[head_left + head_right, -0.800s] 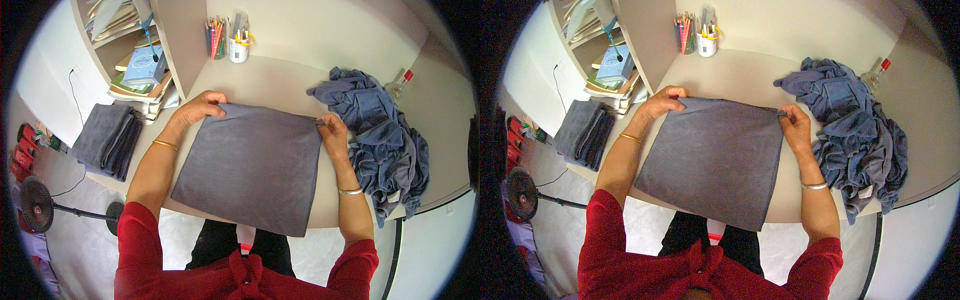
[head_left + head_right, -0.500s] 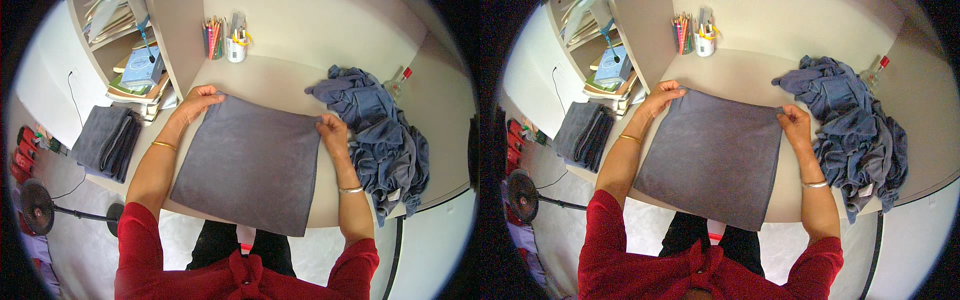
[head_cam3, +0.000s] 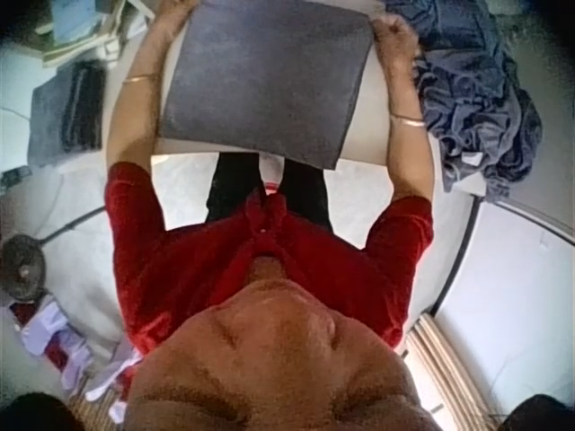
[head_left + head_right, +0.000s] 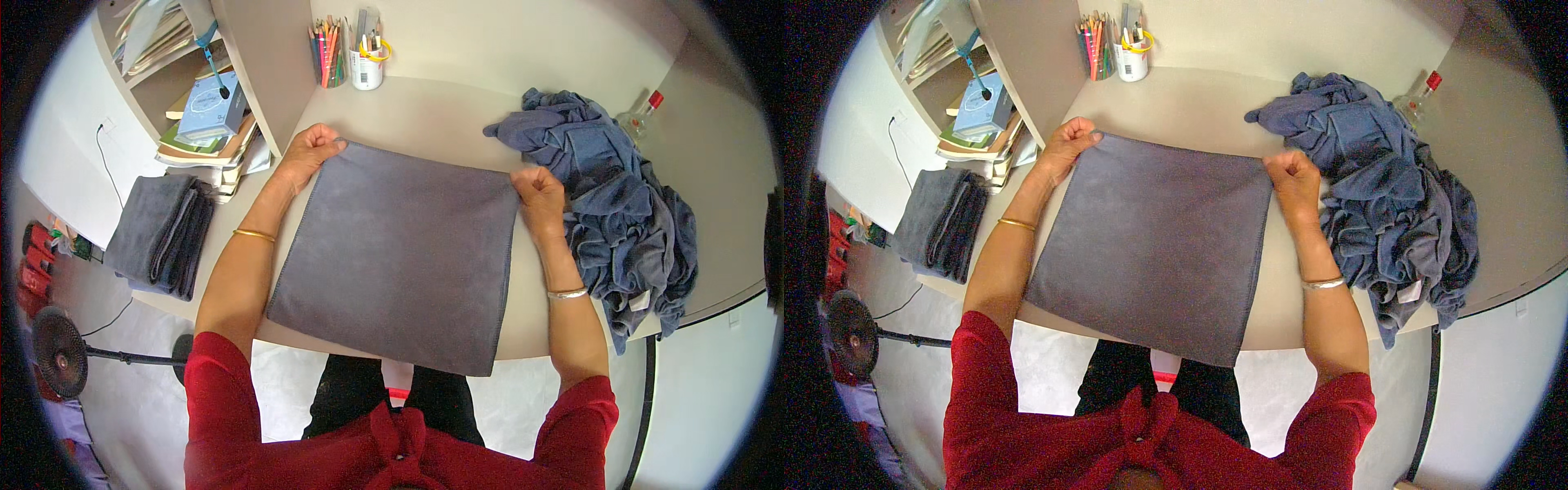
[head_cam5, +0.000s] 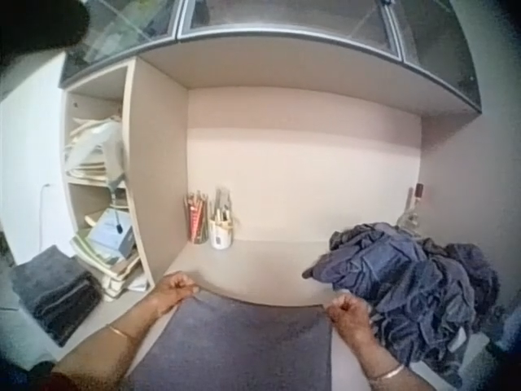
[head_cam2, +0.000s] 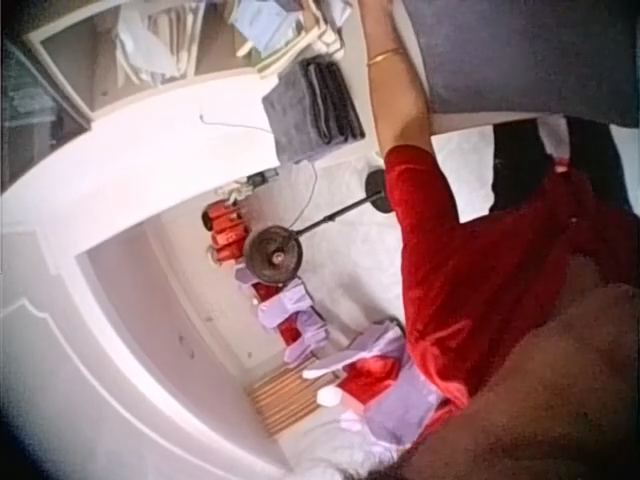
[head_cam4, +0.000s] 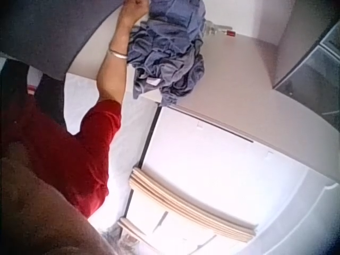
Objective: The recorder is folding several items of clothing on a desk.
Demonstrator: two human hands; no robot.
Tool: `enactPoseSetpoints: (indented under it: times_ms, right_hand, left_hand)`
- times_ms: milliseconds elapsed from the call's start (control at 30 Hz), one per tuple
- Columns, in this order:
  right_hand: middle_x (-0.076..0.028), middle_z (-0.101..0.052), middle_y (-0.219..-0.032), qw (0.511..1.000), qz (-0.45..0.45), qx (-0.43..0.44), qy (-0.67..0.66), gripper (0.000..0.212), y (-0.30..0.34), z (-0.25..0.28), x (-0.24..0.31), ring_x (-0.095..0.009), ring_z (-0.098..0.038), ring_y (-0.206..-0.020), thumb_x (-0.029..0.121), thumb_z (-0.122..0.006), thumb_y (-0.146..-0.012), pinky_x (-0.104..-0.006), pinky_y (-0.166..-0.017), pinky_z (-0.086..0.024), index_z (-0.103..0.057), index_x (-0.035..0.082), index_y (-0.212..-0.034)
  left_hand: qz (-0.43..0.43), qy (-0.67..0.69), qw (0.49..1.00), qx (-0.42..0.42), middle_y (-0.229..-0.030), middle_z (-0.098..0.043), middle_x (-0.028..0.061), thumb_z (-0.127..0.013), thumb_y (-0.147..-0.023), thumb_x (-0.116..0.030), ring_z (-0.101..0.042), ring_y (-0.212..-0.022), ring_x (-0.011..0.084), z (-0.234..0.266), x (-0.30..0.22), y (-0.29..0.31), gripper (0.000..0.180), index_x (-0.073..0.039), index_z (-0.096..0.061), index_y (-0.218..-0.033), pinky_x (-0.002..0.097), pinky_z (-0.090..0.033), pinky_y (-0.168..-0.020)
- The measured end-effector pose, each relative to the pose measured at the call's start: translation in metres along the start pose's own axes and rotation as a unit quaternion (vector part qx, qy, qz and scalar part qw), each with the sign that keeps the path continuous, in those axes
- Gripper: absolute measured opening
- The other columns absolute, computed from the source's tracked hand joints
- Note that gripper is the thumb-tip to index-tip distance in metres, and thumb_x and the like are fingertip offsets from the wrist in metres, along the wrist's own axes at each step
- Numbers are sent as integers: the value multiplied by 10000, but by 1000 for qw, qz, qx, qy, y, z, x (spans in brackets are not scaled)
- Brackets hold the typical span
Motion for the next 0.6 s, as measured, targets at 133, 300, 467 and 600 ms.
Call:
enactPoseSetpoints:
  times_ms: [133,300,467,600]
  right_hand:
    - [24,-607,-743,998,59,-20,-18,44,0,2,12,-51,-523,-657,49,-656,-833,-193,-629,-417,-614,37,-826]
    - [12,-631,-801,999,34,21,-10,97,-2,2,8,-56,-554,-712,16,-655,-819,-195,-663,-435,-636,16,-914]
    - [1,-615,-737,991,35,102,83,198,3,0,-3,-97,-541,-653,-6,-672,-773,-235,-624,-451,-662,2,-971]
    - [-53,-579,-667,974,45,93,199,97,5,2,5,-104,-526,-626,36,-688,-763,-256,-592,-440,-667,10,-855]
  left_hand:
    - [4,-56,997,44,-821,-579,-44,-663,-825,-66,-504,-733,52,-6,-3,1,247,-59,-615,-1067,195,-422,-705]
    - [25,-97,991,89,-937,-624,-21,-641,-829,-36,-548,-786,75,-10,-2,2,315,-50,-607,-1142,210,-452,-753]
    - [18,-160,982,97,-881,-634,-8,-637,-834,-41,-559,-782,77,-17,-6,3,233,-37,-647,-1067,226,-468,-723]
    - [46,-230,969,82,-868,-630,-9,-661,-835,-99,-547,-764,72,-4,-2,-4,168,-41,-654,-992,226,-459,-694]
Point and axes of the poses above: each hand's wrist, its own y-axis away from the middle knuckle, its own z-axis out of the back of the hand, x = y × z, the point moved 7 cm from there along -y, towards the middle knuckle
